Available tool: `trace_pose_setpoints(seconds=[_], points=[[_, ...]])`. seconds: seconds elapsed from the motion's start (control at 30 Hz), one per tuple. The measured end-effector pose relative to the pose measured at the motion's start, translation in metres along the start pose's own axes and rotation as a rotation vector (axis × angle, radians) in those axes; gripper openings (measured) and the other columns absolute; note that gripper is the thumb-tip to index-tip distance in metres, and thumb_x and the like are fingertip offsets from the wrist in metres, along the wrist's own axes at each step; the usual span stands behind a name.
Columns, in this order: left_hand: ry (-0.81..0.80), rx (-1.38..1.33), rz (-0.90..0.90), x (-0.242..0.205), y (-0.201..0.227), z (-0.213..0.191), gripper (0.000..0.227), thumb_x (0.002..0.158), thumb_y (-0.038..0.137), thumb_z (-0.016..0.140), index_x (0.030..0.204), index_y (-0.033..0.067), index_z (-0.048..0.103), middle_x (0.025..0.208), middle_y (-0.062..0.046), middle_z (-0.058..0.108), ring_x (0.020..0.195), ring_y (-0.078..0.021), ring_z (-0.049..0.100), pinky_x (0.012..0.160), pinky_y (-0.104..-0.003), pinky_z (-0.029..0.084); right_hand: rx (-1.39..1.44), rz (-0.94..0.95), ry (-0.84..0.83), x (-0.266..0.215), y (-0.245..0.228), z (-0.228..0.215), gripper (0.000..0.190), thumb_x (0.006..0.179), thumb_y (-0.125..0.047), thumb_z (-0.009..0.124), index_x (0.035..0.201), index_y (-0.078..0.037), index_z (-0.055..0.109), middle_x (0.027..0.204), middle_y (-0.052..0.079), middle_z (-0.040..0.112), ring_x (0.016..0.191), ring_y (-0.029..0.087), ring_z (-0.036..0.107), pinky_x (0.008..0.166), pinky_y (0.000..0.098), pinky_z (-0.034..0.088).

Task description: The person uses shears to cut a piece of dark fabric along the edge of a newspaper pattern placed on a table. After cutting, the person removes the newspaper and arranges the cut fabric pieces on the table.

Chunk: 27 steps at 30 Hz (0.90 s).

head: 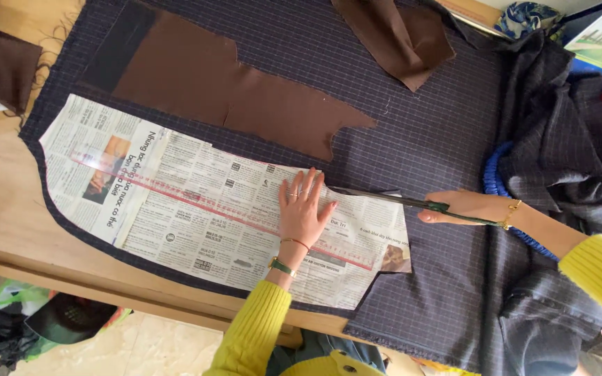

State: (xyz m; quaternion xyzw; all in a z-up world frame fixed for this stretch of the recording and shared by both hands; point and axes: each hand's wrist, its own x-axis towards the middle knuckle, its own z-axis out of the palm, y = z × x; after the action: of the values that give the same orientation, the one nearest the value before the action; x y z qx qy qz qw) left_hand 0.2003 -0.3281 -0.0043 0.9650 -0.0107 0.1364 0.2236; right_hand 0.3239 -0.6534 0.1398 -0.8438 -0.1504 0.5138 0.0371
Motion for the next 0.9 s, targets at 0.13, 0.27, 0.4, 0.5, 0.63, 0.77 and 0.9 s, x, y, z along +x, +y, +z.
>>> trace_pose_setpoints(seconds=[0.13,0.27,0.4,0.5,0.63,0.77,0.9], points=[[-0.009,-0.003,0.0,0.0,0.001,-0.001,0.072,0.094,0.06,0.057,0.152,0.0186,0.047,0.161,-0.005,0.041,0.147,-0.0289,0.038,0.123,-0.057,0.02,0.048,0.04,-0.005,0.0,-0.001,0.007,0.067,0.083,-0.081,0.054,0.105,-0.02,0.071,0.082,0.008,0.072,0.082,0.028,0.072,0.075,0.0399,0.059],[-0.015,-0.005,0.005,0.0,0.001,-0.001,0.071,0.096,0.059,0.054,0.153,0.0172,0.045,0.163,-0.006,0.039,0.148,-0.0295,0.036,0.123,-0.057,0.018,0.157,0.13,0.015,0.004,0.005,0.023,0.065,0.085,-0.074,0.06,0.102,-0.013,0.073,0.07,0.009,0.07,0.053,0.019,0.068,0.041,0.0226,0.053],[-0.042,0.003,-0.002,0.0,0.002,-0.002,0.071,0.097,0.061,0.052,0.154,0.0185,0.044,0.164,-0.004,0.037,0.148,-0.0279,0.035,0.123,-0.056,0.017,0.199,0.13,0.008,-0.007,-0.002,0.028,0.061,0.086,-0.073,0.057,0.09,-0.013,0.069,0.061,0.007,0.066,0.043,0.018,0.064,0.037,0.0218,0.049],[-0.051,-0.01,0.005,0.001,-0.003,-0.001,0.071,0.097,0.06,0.053,0.154,0.0182,0.045,0.164,-0.004,0.037,0.148,-0.028,0.035,0.123,-0.056,0.017,0.255,0.1,0.006,-0.006,0.002,0.038,0.059,0.086,-0.072,0.059,0.093,-0.014,0.07,0.06,0.009,0.063,0.04,0.021,0.065,0.035,0.0238,0.051],[-0.102,-0.036,0.037,0.003,-0.014,0.009,0.072,0.096,0.057,0.056,0.155,0.0187,0.043,0.163,-0.004,0.038,0.146,-0.0279,0.037,0.12,-0.056,0.02,0.238,0.1,0.041,-0.011,-0.006,0.051,0.061,0.086,-0.075,0.054,0.092,-0.015,0.068,0.06,0.006,0.062,0.043,0.019,0.067,0.036,0.024,0.049],[-0.117,-0.036,0.102,0.003,-0.027,0.013,0.075,0.095,0.059,0.056,0.156,0.0184,0.041,0.164,-0.003,0.038,0.142,-0.0261,0.041,0.115,-0.053,0.027,0.27,0.104,0.069,-0.01,-0.008,0.072,0.064,0.088,-0.076,0.05,0.098,-0.016,0.069,0.077,0.009,0.069,0.065,0.025,0.07,0.054,0.0347,0.052],[-0.126,0.006,0.15,0.001,-0.031,0.011,0.077,0.096,0.06,0.054,0.159,0.0187,0.037,0.167,-0.002,0.033,0.142,-0.0262,0.039,0.115,-0.052,0.027,0.346,0.14,0.082,-0.025,-0.033,0.072,0.076,0.087,-0.08,0.046,0.116,-0.014,0.07,0.089,0.01,0.072,0.076,0.026,0.068,0.069,0.0375,0.053]])
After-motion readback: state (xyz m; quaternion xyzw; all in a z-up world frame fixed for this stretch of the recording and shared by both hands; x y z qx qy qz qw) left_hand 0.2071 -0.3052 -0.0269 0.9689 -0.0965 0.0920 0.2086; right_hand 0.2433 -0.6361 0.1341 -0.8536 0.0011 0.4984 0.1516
